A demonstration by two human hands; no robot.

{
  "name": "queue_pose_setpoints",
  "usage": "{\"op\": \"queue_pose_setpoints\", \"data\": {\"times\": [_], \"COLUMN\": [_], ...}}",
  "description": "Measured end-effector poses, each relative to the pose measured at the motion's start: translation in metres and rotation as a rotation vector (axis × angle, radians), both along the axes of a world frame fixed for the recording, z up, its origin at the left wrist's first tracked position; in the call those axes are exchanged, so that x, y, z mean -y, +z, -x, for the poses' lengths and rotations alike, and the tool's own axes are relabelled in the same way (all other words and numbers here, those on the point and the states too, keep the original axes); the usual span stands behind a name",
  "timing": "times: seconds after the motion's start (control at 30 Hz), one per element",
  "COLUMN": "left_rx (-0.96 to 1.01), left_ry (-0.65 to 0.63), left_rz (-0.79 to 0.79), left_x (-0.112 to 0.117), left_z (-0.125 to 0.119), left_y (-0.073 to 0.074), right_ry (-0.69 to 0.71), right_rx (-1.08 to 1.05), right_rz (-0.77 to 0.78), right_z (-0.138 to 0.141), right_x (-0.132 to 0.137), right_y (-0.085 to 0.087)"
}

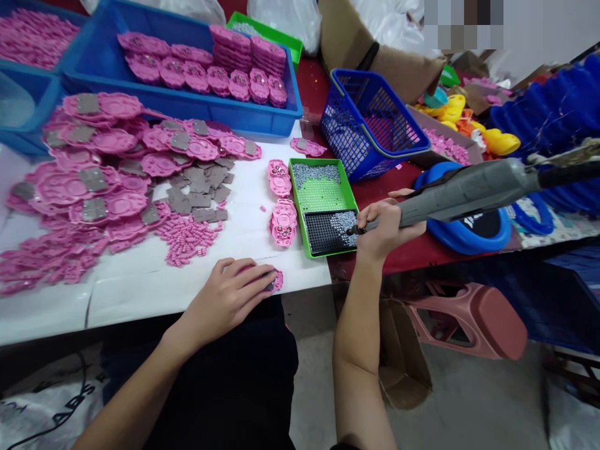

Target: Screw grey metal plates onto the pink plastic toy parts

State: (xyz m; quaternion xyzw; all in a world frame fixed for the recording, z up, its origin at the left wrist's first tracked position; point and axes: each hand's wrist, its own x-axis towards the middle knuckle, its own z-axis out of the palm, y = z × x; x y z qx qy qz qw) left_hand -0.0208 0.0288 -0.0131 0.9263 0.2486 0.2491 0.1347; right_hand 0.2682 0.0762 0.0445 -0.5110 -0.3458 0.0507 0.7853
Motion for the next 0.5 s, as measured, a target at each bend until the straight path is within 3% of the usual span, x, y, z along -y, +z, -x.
{"op": "queue_pose_setpoints", "data": {"times": [0.33,0.5], "left_rx": [0.039,0.139], "left_ry": [-0.052,-0.003], "left_rz": [0.015,-0.097], "left_x": [-0.002,0.000], "left_z": [0.002,0.000], "left_y": [-0.003,-0.008], "right_ry": [-0.020,-0.030], "right_rx": [-0.040,-0.026], "right_rz": [0.009,0.000], "right_z": [0.008,0.012], "right_x": [-0.002,0.000], "right_y": [0.010,0.008]}}
